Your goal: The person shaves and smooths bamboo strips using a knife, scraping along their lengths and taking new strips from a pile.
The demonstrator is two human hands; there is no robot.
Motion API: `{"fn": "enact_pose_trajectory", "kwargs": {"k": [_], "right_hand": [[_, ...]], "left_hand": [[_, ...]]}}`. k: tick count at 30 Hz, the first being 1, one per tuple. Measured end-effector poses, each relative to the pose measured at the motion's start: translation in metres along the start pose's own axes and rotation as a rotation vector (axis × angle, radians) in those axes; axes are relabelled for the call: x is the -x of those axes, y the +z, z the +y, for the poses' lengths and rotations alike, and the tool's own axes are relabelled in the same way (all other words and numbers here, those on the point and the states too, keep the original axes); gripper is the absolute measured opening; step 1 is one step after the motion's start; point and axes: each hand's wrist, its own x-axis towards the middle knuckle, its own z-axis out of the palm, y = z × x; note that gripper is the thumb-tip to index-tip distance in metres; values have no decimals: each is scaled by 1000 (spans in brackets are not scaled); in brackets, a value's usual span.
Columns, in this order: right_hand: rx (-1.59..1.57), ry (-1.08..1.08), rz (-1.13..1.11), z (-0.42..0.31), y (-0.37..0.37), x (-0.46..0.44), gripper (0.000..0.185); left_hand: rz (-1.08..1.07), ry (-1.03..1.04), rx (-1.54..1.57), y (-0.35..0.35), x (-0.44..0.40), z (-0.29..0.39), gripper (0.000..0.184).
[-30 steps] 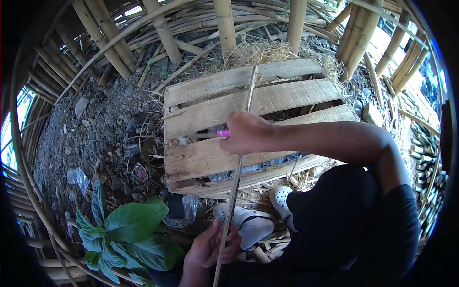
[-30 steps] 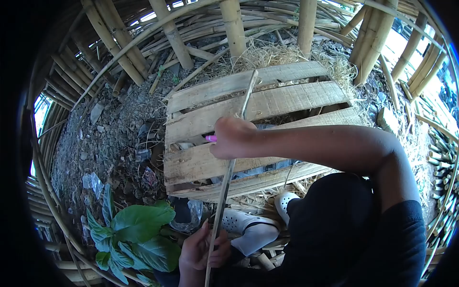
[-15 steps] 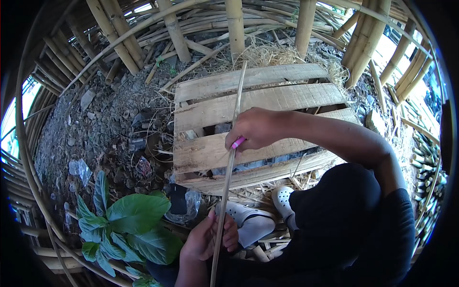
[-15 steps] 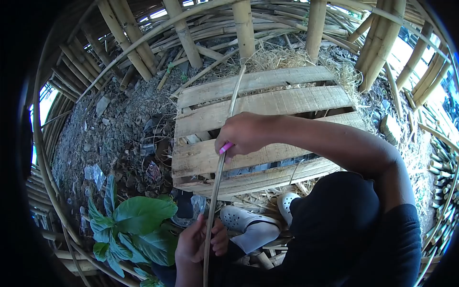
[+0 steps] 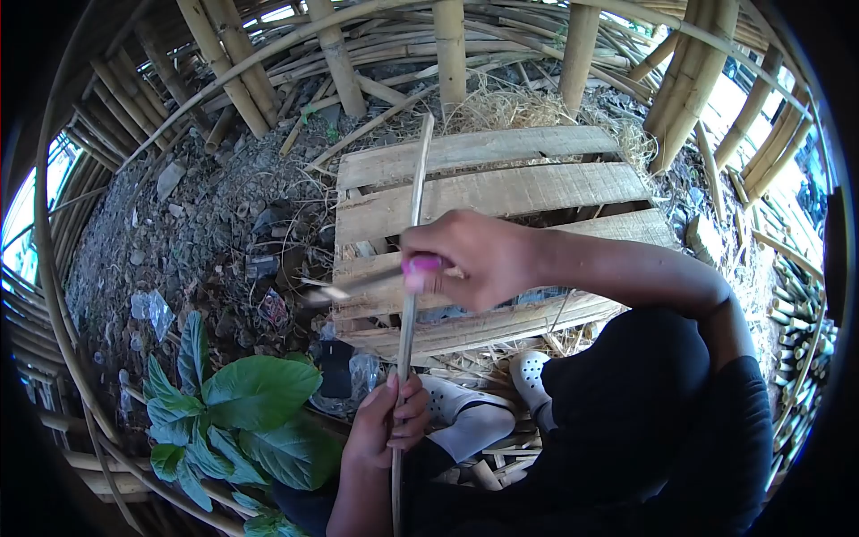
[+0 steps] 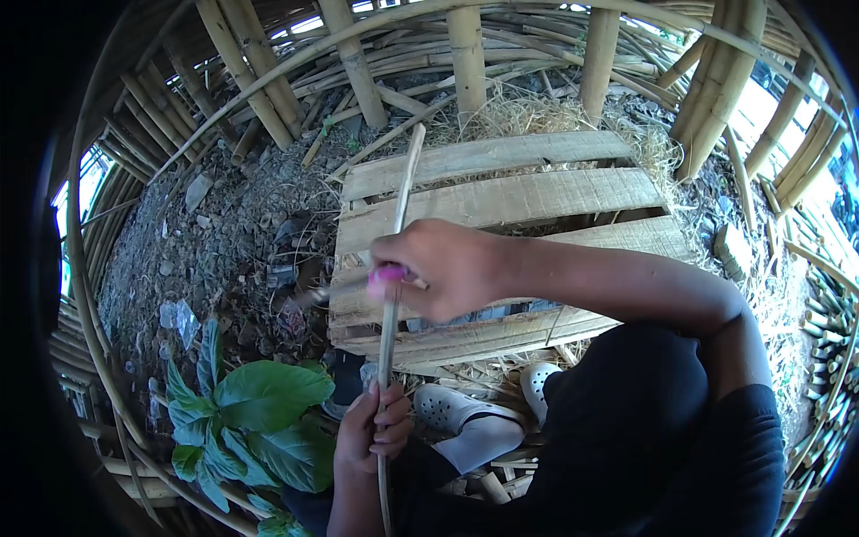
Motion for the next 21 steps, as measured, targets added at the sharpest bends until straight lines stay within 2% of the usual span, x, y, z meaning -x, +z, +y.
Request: {"fn": "enact_pose_trajectory", "kwargs": {"k": [1, 3, 5, 6, 8, 9, 11, 15, 18, 20, 21], "right_hand": [[-25, -88, 135, 9, 1, 0, 31], [-27, -89, 155, 18, 5, 1, 31], [19, -224, 157, 22, 11, 5, 23], [21, -224, 153, 22, 15, 7, 23], [157, -30, 39, 21, 20, 9, 33], [157, -31, 36, 19, 23, 8, 33], [454, 246, -91, 15, 29, 4, 45], [577, 236, 18, 8, 42, -1, 50], [643, 132, -113, 10, 45, -7, 47], [670, 209, 84, 24, 41, -17, 46], [673, 210, 78, 18, 44, -15, 46]], "left_hand": [[-3, 6, 3, -2, -1, -1, 29], [-57, -41, 250, -7, -4, -2, 27], [-49, -40, 304, -8, -5, -2, 26], [-39, -43, 356, -8, -6, -2, 26], [-61, -54, 354, -5, -5, -2, 26], [-78, -66, 350, -4, -4, -2, 26], [-94, -67, 366, 0, -2, -3, 26], [-84, -60, 392, 0, -1, -3, 27], [25, -31, 267, 6, 2, -5, 27], [88, -21, 221, 11, 3, -4, 28], [145, -9, 177, 13, 3, -5, 28]]}}
